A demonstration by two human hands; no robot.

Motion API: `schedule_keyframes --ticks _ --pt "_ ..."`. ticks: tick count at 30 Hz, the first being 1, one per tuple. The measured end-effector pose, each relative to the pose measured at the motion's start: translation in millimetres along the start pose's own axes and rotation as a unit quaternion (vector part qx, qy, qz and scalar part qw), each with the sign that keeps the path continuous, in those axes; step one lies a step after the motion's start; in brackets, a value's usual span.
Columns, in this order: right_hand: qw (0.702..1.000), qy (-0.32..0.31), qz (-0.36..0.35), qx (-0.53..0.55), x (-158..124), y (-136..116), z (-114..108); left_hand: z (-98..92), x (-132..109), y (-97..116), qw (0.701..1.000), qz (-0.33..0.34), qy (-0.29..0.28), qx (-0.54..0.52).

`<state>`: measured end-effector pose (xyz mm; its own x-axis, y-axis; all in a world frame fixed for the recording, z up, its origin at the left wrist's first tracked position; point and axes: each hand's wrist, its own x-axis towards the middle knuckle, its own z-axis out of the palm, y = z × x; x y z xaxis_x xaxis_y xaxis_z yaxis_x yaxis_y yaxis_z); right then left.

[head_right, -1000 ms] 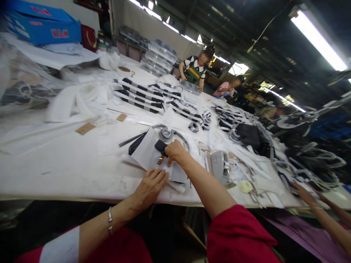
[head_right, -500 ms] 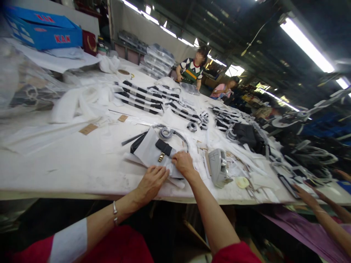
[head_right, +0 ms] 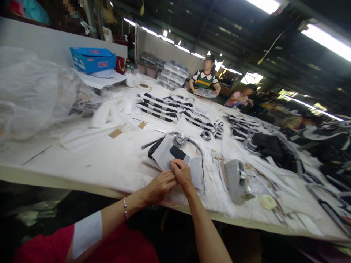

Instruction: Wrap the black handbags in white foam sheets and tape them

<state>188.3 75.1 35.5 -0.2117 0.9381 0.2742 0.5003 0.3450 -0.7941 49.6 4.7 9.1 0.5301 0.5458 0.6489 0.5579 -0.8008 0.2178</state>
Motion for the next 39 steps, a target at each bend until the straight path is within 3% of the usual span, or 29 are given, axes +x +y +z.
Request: schedule_keyframes --ticks 2,3,5,7,9,12,16,20,24,29,33,36,39 --pt "0.999 0.005 -0.037 -0.012 -3 9 2 -20.6 -13 -10 0.998 0.007 0.059 -0.026" --pt "0.998 0.003 -0.06 -0.026 -4 10 1 -32.0 -19 -17 0.995 -0.02 0.096 -0.022" --pt "0.991 -0.003 -0.108 -0.077 -5 7 -2 -53.8 -30 -33 0.979 -0.111 0.173 0.008" --pt "0.976 -0.017 -0.16 -0.147 -6 0 -4 -70.0 -36 -53 0.952 -0.225 0.207 0.02" --pt "0.952 -0.041 -0.21 -0.219 -7 -7 -4 -77.8 -35 -73 0.934 -0.303 0.19 -0.02" --pt "0.925 -0.065 -0.244 -0.284 -7 -12 0 -74.9 -25 -96 0.926 -0.336 0.115 -0.124" --pt "0.934 -0.057 -0.21 -0.283 -4 -12 7 -60.8 -12 -111 0.915 -0.354 0.073 -0.182" --pt "0.945 -0.031 -0.166 -0.282 -4 -12 12 -55.0 -15 -108 0.907 -0.366 0.073 -0.195" --pt "0.93 -0.072 -0.162 -0.323 -9 -16 14 -57.4 -27 -94 0.896 -0.378 0.08 -0.219" --pt "0.908 -0.102 -0.14 -0.381 -14 -25 20 -70.0 -29 -83 0.854 -0.406 0.094 -0.311" --pt "0.887 -0.124 -0.128 -0.425 -16 -29 26 -80.5 -20 -83 0.81 -0.459 0.058 -0.359" --pt "0.88 -0.13 -0.125 -0.439 -17 -29 30 -77.7 -9 -87 0.772 -0.526 0.042 -0.354" --pt "0.878 -0.116 -0.132 -0.445 -18 -27 33 -67.6 -1 -94 0.762 -0.553 0.038 -0.335"
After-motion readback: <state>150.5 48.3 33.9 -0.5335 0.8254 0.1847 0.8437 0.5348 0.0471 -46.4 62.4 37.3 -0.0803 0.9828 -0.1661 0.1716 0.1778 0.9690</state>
